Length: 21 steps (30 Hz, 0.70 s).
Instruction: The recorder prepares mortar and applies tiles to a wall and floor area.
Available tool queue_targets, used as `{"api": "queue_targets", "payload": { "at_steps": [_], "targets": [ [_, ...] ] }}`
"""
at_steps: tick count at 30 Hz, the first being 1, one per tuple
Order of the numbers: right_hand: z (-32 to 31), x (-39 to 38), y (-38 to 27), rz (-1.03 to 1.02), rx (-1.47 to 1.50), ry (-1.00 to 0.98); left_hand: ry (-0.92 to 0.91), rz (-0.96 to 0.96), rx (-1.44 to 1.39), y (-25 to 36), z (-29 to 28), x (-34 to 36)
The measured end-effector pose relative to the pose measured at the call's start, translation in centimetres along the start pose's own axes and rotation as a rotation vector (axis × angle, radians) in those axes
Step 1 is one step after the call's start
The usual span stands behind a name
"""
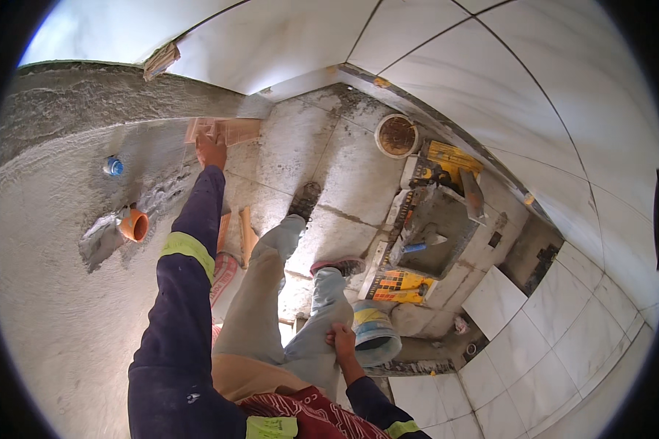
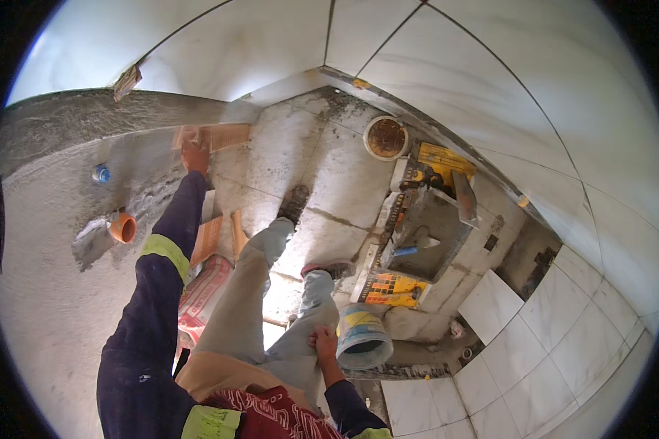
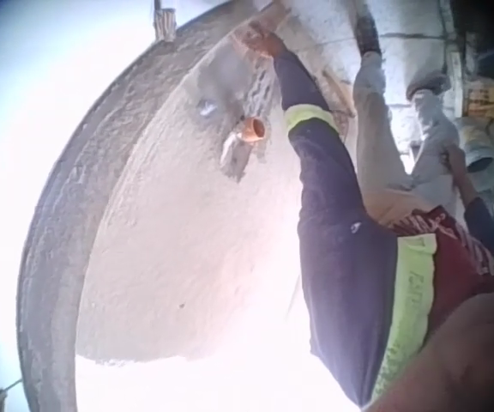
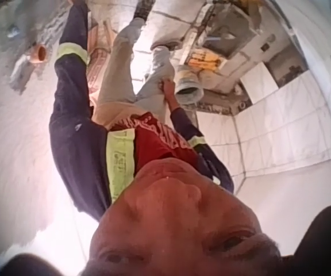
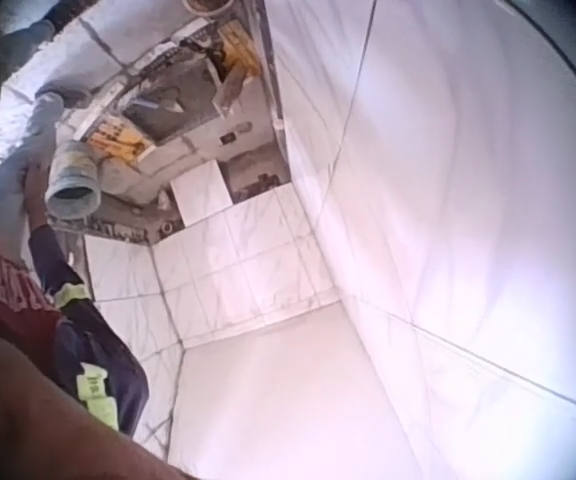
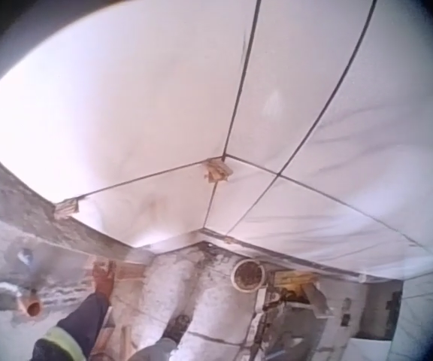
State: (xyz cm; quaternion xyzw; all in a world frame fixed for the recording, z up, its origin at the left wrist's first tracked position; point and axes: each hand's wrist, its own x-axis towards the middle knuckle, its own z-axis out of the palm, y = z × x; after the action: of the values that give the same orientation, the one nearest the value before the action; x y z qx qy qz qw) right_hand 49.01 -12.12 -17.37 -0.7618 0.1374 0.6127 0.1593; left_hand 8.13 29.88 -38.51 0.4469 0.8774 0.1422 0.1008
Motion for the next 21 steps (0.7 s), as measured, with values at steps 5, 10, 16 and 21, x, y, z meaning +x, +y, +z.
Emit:
{"api": "queue_targets", "payload": {
  "at_steps": [5, 10, 16, 21],
  "targets": [
    [-0.1, -0.3, -1.4, -0.096, 0.013, -0.057, -0.139, 0.065, 0.059, 0.0, -1.6, -2.5],
    [-1.1, -0.3, -3.3, -0.207, -0.081, -0.111, -0.153, 0.098, -0.198, 1.9, -13.8, -11.0],
    [1.0, -5.5, -12.5, -0.433, -0.151, -0.567, -0.285, -0.032, -0.644, 9.2, -37.0, -25.1],
    [5.3, -20.2, -18.9, -0.517, 0.278, -1.121, -0.350, -0.178, -1.032, 14.0, -48.9, -36.5]
  ]
}}
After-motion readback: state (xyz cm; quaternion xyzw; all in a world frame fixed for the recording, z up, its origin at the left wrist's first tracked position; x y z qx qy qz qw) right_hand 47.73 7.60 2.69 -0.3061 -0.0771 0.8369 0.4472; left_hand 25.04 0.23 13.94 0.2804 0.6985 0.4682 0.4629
